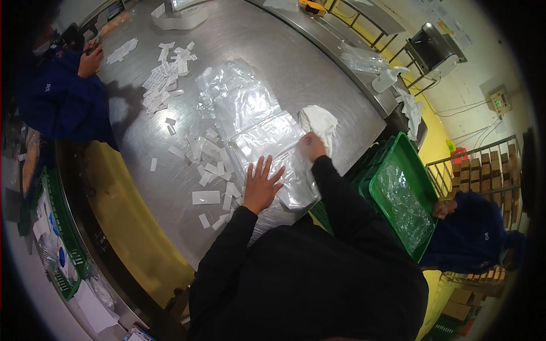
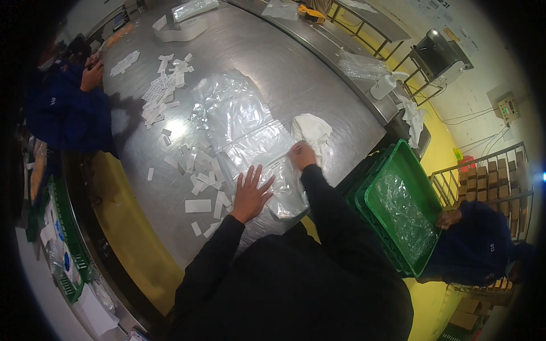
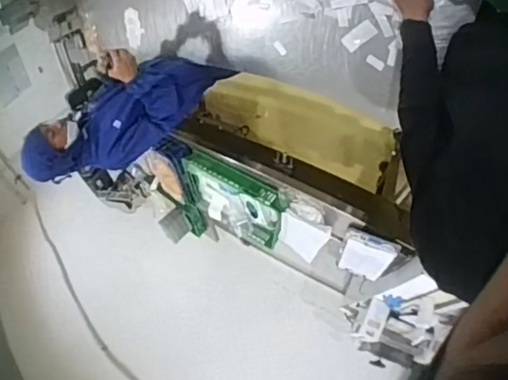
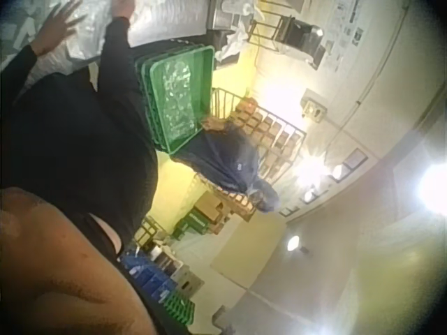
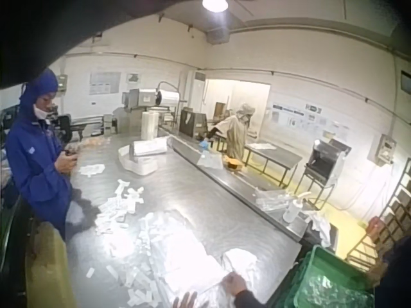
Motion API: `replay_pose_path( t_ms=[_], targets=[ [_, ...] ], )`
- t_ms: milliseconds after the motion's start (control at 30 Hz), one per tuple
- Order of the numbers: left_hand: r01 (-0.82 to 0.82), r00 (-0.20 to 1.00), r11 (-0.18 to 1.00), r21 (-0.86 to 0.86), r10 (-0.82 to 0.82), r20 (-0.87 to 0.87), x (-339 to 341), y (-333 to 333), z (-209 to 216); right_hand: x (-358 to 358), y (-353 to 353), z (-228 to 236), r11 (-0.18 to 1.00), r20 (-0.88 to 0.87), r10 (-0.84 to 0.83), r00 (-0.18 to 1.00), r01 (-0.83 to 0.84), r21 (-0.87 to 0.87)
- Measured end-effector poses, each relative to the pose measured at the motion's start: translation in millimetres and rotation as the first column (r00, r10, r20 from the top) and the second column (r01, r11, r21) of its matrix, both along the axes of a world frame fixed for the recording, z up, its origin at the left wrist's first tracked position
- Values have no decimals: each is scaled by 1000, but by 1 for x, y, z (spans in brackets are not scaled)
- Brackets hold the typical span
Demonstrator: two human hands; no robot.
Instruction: The person stands at a stainless steel table in a production facility, repeatedly picking up small white labels and applying them to clear plastic bags. The person handles the labels one at a time, peeling them and smoothing them onto the bags, while other workers perform similar tasks in the background.
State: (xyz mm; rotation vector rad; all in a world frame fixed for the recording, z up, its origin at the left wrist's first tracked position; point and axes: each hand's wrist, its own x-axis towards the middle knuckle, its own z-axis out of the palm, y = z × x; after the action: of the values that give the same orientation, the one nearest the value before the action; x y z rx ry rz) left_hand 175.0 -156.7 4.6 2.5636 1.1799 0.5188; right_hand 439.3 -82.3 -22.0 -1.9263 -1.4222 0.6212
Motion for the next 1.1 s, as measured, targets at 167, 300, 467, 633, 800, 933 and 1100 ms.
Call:
replay_pose_path(
  t_ms=[167, 300, 467, 633, 800, 933, 1100],
  targets=[
    [-53, 999, 999, 11, 53, 8, 1, 6, -7, 68, -16, 28, 976, -355, -139, 925, 189, 110],
    [-48, 956, 995, -92, 72, 284, 3, 39, 26, 89, -56, 38, 883, -584, -289, 759, 447, 144],
    [-21, 661, 944, -329, 260, 704, -18, 177, 47, 74, -83, 29, 871, -696, -299, 653, 485, 80],
    [-527, -161, 664, -530, 535, 830, -122, 229, 35, 64, -83, 35, 878, -692, -268, 670, 466, 111],
    [-666, 549, 736, -123, 595, 587, -186, 164, -20, 41, -76, 36, 901, -618, -240, 748, 410, 146],
    [-629, 751, 777, -36, 619, 229, -194, 147, -14, -1, -55, 53, 939, -598, -137, 790, 295, 174],
    [-650, 743, 758, -39, 646, 175, -194, 149, -17, -34, -38, 66, 973, -556, 3, 831, 127, 194]
  ],
)
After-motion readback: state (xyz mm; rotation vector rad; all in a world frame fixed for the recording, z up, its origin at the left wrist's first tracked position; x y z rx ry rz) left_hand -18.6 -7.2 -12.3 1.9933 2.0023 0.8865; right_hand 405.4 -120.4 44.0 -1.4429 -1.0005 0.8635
